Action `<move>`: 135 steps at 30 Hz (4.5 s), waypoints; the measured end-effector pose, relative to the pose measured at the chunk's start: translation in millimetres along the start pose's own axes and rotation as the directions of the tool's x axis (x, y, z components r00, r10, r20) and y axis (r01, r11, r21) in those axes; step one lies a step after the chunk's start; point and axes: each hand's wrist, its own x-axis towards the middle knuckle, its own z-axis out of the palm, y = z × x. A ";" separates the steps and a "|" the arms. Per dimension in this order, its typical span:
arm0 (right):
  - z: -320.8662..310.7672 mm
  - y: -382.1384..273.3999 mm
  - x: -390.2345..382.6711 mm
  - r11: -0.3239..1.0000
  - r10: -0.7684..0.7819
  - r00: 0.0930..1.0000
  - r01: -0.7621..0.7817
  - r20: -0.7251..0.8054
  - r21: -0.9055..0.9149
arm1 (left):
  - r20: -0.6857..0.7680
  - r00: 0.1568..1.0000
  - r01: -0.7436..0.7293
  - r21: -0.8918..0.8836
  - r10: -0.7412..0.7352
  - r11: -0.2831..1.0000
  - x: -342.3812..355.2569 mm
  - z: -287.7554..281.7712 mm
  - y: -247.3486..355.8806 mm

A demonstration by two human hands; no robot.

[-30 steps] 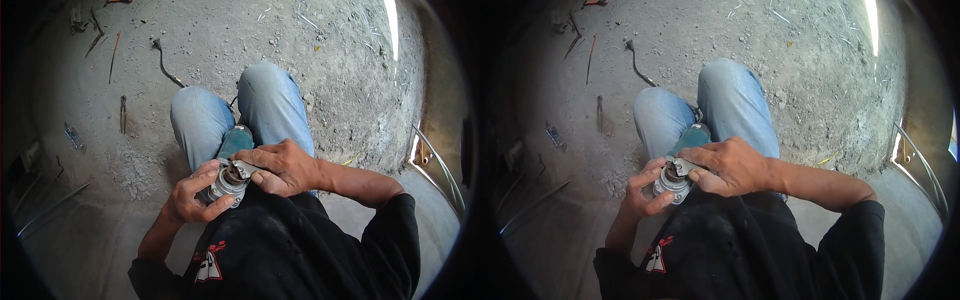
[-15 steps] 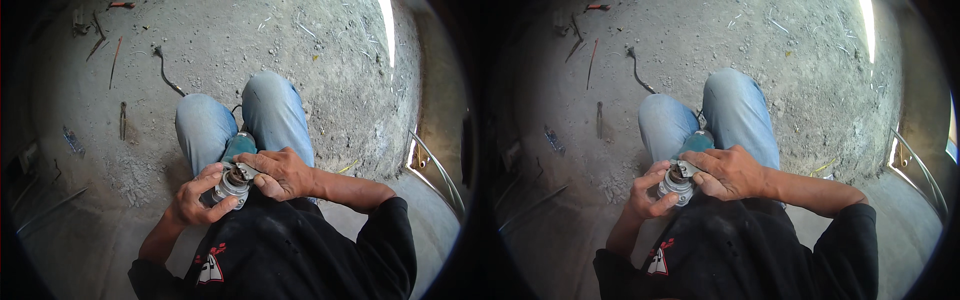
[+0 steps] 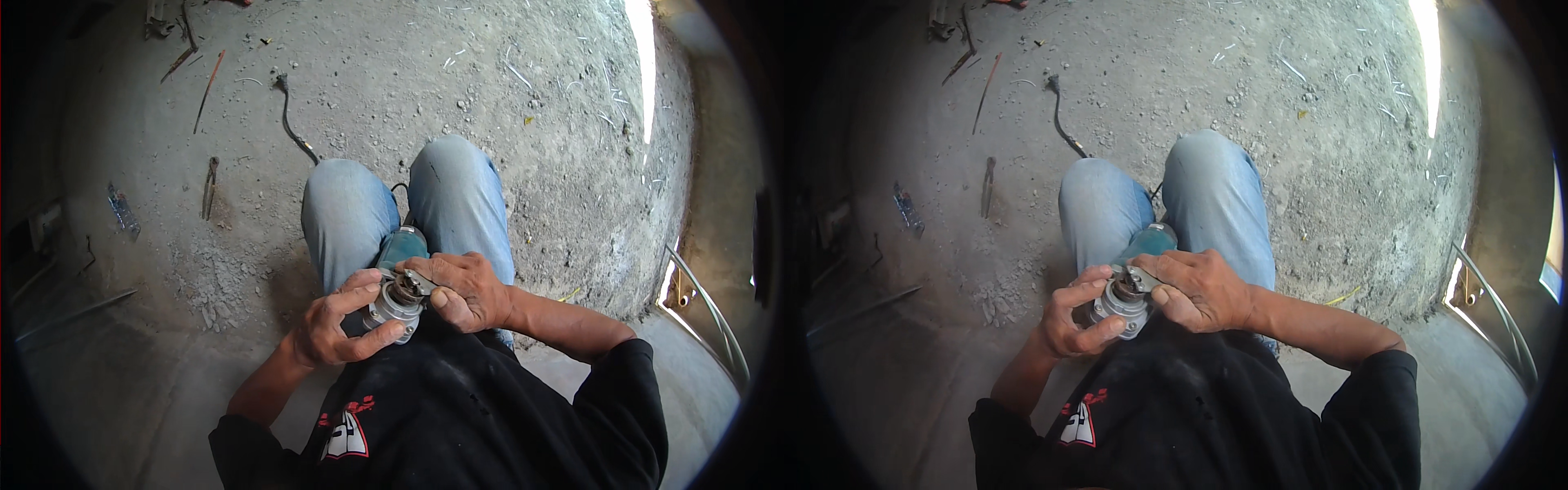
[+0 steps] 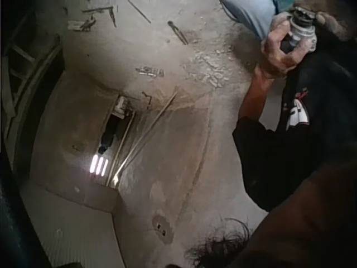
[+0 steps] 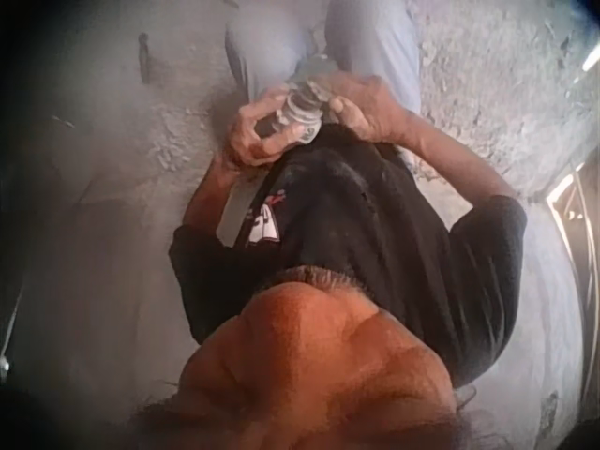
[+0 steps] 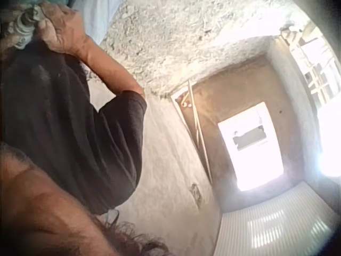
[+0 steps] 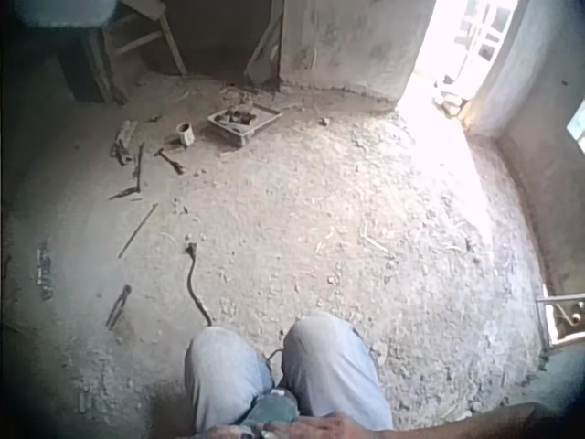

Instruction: The person holds an angle grinder and uses a specialized wrench to tighten or adjust the locking nut on the spindle. The person handles a small metal shim or part, placing it onto the tool's head before continuing to use the wrench to secure the components.

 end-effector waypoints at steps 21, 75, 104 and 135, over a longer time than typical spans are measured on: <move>-6.7 11.9 13.9 0.999 -0.044 0.993 0.042 0.109 0.025 | -0.040 0.998 0.053 -0.045 -0.055 0.998 -6.5 1.2 -0.1; -124.1 -146.5 27.7 0.746 0.587 0.771 -0.399 0.245 -0.533 | 0.034 0.999 -0.008 0.345 -0.004 0.939 48.1 63.4 20.8; -118.2 -118.0 -40.2 0.869 0.345 0.895 -0.418 -0.283 -0.265 | 0.129 0.992 -0.021 0.219 -0.007 0.976 32.5 62.5 26.7; -104.6 -100.2 -49.0 0.893 0.056 0.974 -0.147 -0.219 -0.425 | 0.089 0.996 0.000 0.266 -0.025 0.964 36.7 65.1 29.8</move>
